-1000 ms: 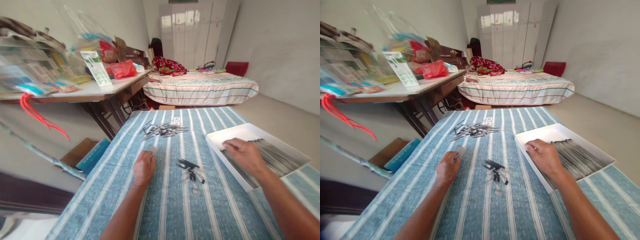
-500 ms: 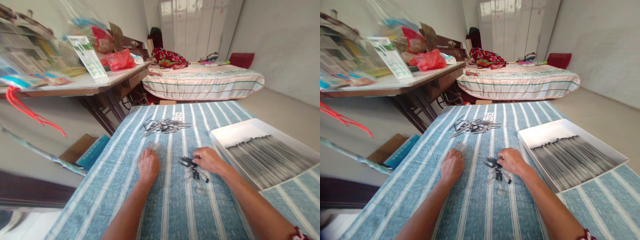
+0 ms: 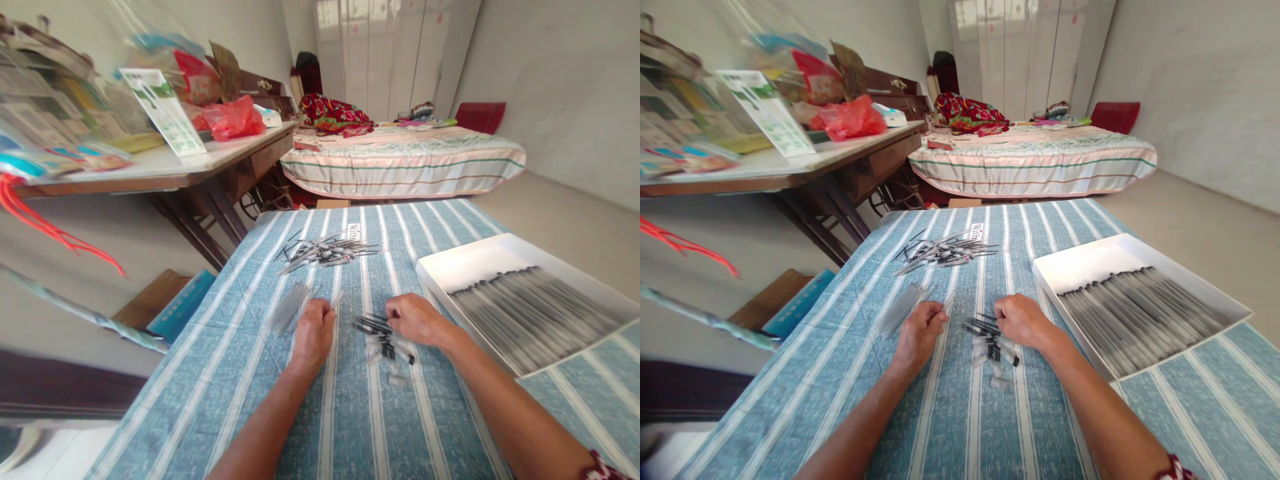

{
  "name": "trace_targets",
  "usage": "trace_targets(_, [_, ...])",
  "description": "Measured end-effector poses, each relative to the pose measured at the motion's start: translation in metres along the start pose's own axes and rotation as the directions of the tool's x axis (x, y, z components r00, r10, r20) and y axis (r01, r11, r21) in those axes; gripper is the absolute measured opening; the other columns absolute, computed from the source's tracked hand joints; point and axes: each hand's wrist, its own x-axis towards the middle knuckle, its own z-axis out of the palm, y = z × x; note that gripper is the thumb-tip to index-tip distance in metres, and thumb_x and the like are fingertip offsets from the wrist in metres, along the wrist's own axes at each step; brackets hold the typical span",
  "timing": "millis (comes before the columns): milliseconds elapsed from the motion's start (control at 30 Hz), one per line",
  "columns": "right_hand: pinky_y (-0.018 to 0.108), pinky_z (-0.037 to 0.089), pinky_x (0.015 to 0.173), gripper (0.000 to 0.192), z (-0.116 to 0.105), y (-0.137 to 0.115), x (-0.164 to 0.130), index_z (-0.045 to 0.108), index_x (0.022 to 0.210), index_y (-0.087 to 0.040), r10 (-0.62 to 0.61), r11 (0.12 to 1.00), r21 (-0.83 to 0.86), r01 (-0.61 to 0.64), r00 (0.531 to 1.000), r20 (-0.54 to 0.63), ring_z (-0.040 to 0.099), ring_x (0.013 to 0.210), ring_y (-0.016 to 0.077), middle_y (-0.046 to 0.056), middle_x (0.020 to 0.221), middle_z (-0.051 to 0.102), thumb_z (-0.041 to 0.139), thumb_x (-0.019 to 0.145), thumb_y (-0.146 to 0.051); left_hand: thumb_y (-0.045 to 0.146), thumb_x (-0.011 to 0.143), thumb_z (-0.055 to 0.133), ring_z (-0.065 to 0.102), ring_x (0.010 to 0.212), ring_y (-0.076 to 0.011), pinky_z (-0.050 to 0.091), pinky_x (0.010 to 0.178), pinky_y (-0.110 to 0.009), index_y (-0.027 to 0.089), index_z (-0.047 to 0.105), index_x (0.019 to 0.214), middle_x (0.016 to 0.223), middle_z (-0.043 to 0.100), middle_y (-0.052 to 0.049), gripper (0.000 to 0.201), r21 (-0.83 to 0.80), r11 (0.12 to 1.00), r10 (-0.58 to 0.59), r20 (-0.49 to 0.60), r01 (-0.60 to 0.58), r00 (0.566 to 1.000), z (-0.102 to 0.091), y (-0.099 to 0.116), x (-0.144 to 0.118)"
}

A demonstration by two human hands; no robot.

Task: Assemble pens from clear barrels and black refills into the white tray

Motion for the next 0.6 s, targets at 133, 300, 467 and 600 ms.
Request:
trace_targets(133, [0.020,0.026,0.051,0.014,-0.006,0.002,0.000,0.058,0.063,-0.018,-0.026,0.993,0.117,0.028,0.999,-0.024,0.046,0.054,0.0096,-0.002,0.055,0.052,0.049,0.073,-0.019,0.027,0.076,0.049,0.047,0.052,-0.0122,0.040,0.054,-0.026,0.017,0.054,0.085,0.067,0.059,0.000,0.014,-0.446,0.868,-0.155,0.174,0.218,0.972,-0.001,0.003,0.001])
trace_targets(300, [0.020,0.032,0.061,0.017,-0.014,0.000,-0.001,0.062,0.071,-0.017,-0.126,0.984,0.101,0.144,0.978,-0.168,0.052,0.066,0.0112,0.001,0.069,0.059,0.046,0.076,-0.013,0.031,0.073,0.057,0.044,0.049,-0.0099,0.033,0.047,-0.024,0.017,0.063,0.092,0.067,0.062,-0.002,0.024,-0.609,0.728,-0.111,0.347,0.314,0.931,-0.007,0.008,0.000])
trace_targets(467, [0.023,0.035,0.069,0.019,-0.020,0.003,-0.003,0.065,0.078,-0.018,-0.206,0.976,0.015,0.218,0.941,-0.270,0.055,0.077,0.0146,0.003,0.076,0.061,0.047,0.079,-0.012,0.029,0.074,0.057,0.046,0.053,-0.0094,0.031,0.044,-0.022,0.020,0.064,0.103,0.077,0.064,-0.003,0.031,-0.647,0.666,-0.027,0.476,0.371,0.879,-0.008,0.014,-0.005])
trace_targets(600, [0.023,0.037,0.070,0.019,-0.022,0.007,-0.003,0.066,0.079,-0.018,-0.236,0.970,-0.016,0.243,0.920,-0.314,0.055,0.078,0.0152,0.004,0.077,0.062,0.048,0.081,-0.013,0.029,0.076,0.055,0.043,0.052,-0.0073,0.028,0.044,-0.020,0.019,0.055,0.117,0.075,0.061,-0.002,0.042,-0.642,0.642,-0.007,0.541,0.418,0.841,-0.009,0.014,-0.008])
